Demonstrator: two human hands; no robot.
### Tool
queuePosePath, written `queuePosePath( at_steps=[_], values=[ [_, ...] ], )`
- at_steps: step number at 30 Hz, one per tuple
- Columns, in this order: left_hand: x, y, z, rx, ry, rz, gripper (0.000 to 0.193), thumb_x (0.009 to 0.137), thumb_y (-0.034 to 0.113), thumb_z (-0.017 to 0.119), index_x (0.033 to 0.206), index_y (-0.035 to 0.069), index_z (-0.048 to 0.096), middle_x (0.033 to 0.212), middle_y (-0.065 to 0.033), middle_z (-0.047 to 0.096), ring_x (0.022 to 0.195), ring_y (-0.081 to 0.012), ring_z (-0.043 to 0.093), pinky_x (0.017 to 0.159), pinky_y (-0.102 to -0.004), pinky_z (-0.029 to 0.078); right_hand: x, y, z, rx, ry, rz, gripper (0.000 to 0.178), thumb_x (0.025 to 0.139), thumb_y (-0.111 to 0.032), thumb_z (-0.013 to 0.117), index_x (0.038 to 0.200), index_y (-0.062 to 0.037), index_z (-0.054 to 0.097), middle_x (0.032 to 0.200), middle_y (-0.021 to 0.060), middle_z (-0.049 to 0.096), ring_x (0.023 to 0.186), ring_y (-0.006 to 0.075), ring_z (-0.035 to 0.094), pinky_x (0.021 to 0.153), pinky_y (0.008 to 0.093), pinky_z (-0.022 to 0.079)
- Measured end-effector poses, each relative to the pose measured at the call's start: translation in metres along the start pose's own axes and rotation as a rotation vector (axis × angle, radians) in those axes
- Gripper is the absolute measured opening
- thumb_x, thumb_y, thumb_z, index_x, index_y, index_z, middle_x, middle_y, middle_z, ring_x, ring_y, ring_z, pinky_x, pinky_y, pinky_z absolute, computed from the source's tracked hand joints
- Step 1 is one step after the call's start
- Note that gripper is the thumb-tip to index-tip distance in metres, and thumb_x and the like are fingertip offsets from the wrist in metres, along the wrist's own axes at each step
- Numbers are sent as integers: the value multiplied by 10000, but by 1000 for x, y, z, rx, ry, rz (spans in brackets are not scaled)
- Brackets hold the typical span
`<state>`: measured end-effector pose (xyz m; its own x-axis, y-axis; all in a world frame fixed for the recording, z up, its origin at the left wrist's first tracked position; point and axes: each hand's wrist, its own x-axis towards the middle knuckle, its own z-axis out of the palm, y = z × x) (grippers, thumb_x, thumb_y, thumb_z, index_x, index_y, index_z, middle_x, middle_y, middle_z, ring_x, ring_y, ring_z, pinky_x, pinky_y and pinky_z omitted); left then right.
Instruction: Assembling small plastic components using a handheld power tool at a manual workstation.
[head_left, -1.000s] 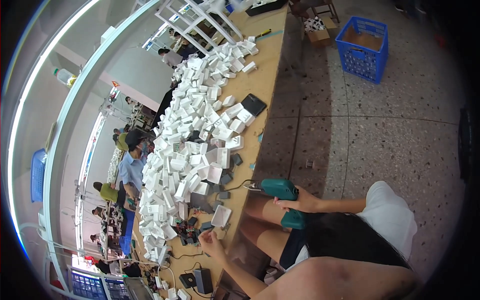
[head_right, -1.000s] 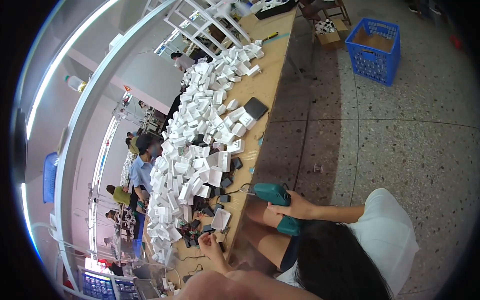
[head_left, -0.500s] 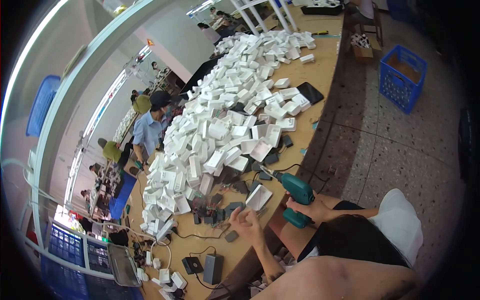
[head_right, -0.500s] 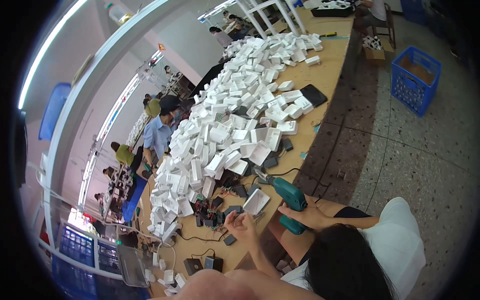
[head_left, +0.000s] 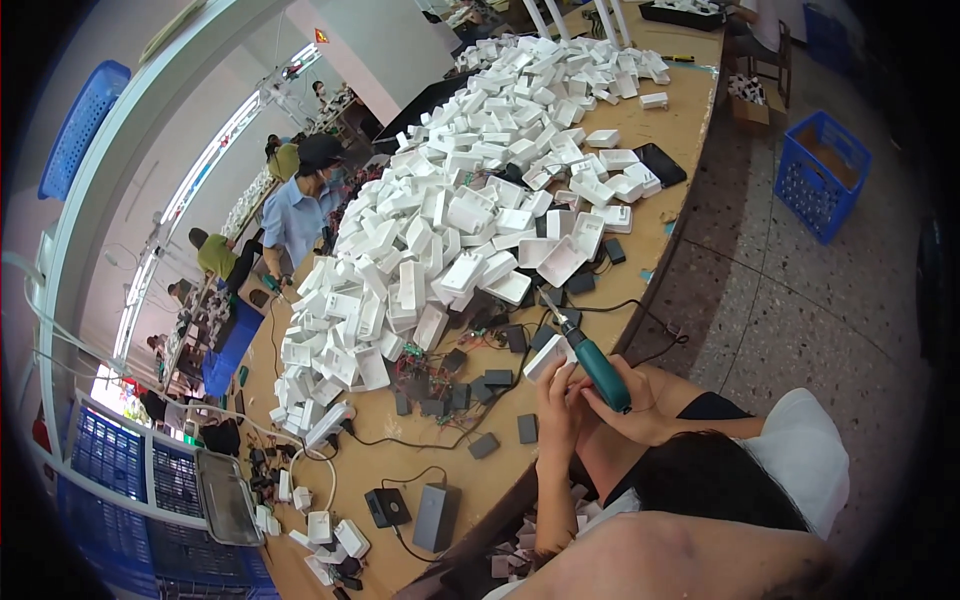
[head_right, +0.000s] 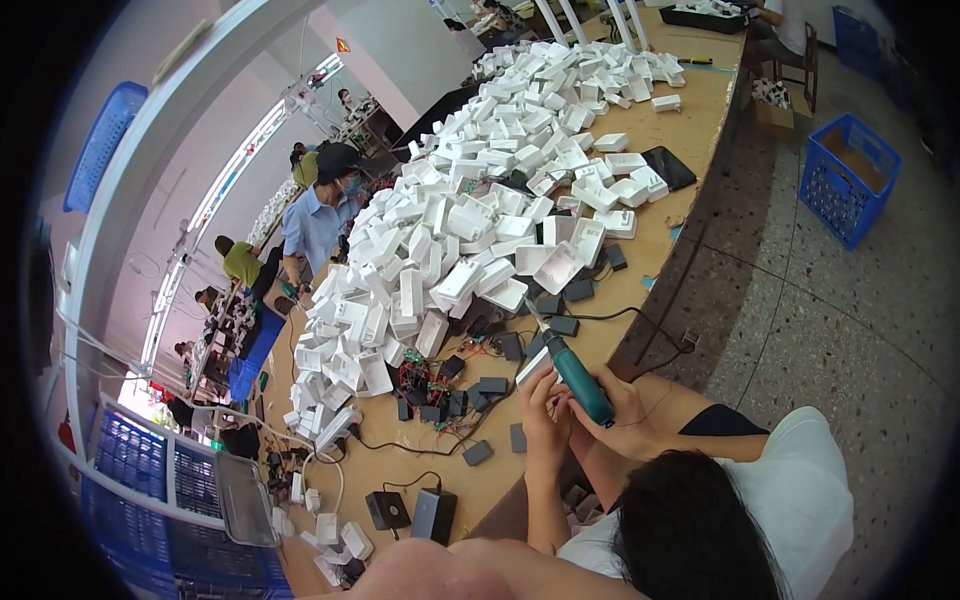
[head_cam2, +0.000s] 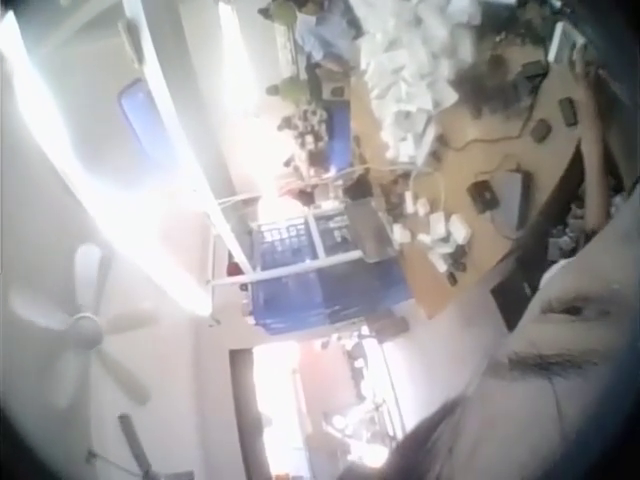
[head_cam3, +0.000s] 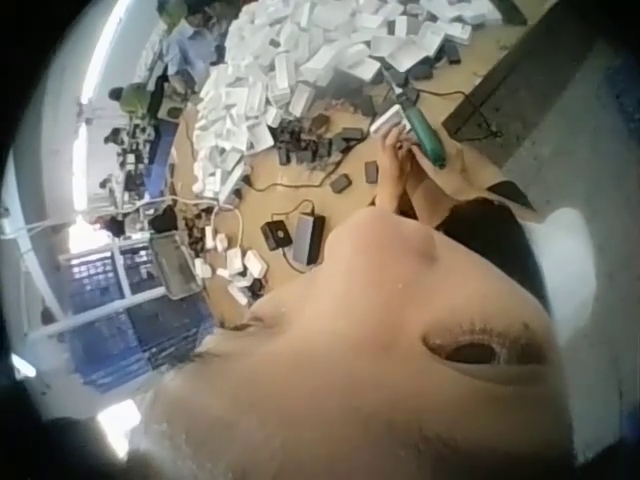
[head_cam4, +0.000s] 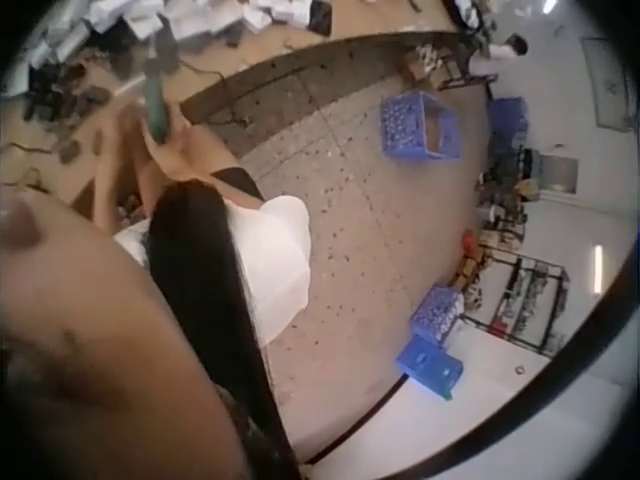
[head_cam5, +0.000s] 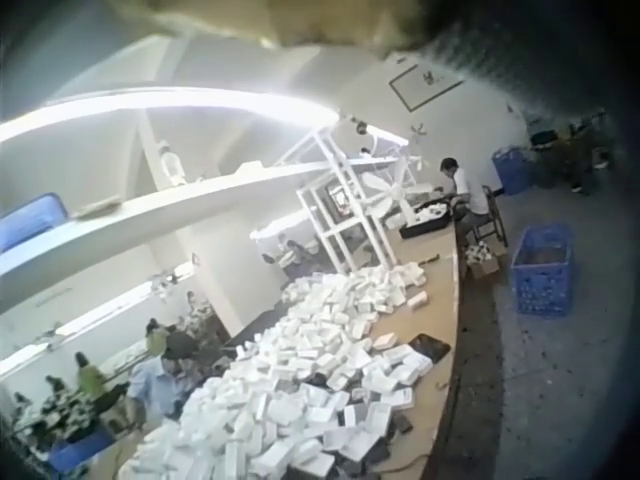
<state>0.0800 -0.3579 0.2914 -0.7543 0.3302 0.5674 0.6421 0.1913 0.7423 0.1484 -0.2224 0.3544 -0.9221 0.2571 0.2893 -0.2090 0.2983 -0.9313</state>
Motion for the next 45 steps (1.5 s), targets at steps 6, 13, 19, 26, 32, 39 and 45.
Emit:
queuePosePath(
  at_steps=[6, 13, 19, 26, 32, 39, 45],
  values=[
    [10, -10, 5, 111, -22, 99, 540, 852, -109, 711, 1316, 78, 508, 1344, -201, 572, 973, -300, 711, 874, -386, 576, 7, 35, -1, -62, 80, -75, 250, 900, -15, 738, 1093, -24, 579, 922, 81, 707, 849, 137, 707, 716, 274, 542],
    [17, -9, 20, -14, -104, 3, 515, 859, -120, 700, 1305, 66, 520, 1231, -174, 671, 971, -253, 727, 861, -360, 576, 18, 45, -20, 32, 62, 0, 235, 891, -63, 745, 1070, -32, 595, 847, 125, 692, 760, 208, 719, 665, 323, 538],
    [16, -5, 28, 26, -197, -95, 496, 880, -90, 692, 1322, 82, 548, 978, -119, 732, 936, -233, 742, 814, -334, 573, 11, 60, -33, 43, 81, 42, 237, 892, -72, 747, 1079, -41, 605, 840, 99, 700, 767, 174, 718, 676, 311, 541],
    [15, 4, 32, -50, -274, -218, 468, 895, -41, 690, 1319, 99, 551, 961, -116, 730, 923, -236, 745, 787, -334, 562, -1, 69, -43, 297, -6, 170, 213, 917, -53, 724, 1108, -31, 633, 946, 47, 718, 880, 91, 681, 765, 271, 541],
    [17, 1, 25, -65, -290, -203, 467, 882, -53, 690, 1305, 94, 555, 991, -129, 727, 913, -236, 745, 792, -336, 562, -2, 67, -36, 311, 10, 200, 252, 919, -49, 728, 1150, -32, 630, 907, 39, 706, 845, 94, 677, 747, 268, 539],
    [20, -3, 30, 65, -181, -28, 260, 859, -22, 715, 1096, 68, 661, 1026, -107, 701, 925, -262, 679, 829, -366, 511, 4, 69, -30, 104, 62, 107, 198, 926, -48, 720, 1090, -28, 611, 860, 57, 700, 800, 115, 686, 721, 272, 535],
    [12, -52, 45, 197, -24, -68, 115, 801, 50, 777, 877, 64, 692, 946, -72, 683, 919, -275, 608, 893, -383, 404, 28, 100, -13, -55, 89, 89, 140, 923, -27, 728, 1024, -13, 633, 873, 59, 710, 836, 95, 687, 728, 266, 537]
  ],
)
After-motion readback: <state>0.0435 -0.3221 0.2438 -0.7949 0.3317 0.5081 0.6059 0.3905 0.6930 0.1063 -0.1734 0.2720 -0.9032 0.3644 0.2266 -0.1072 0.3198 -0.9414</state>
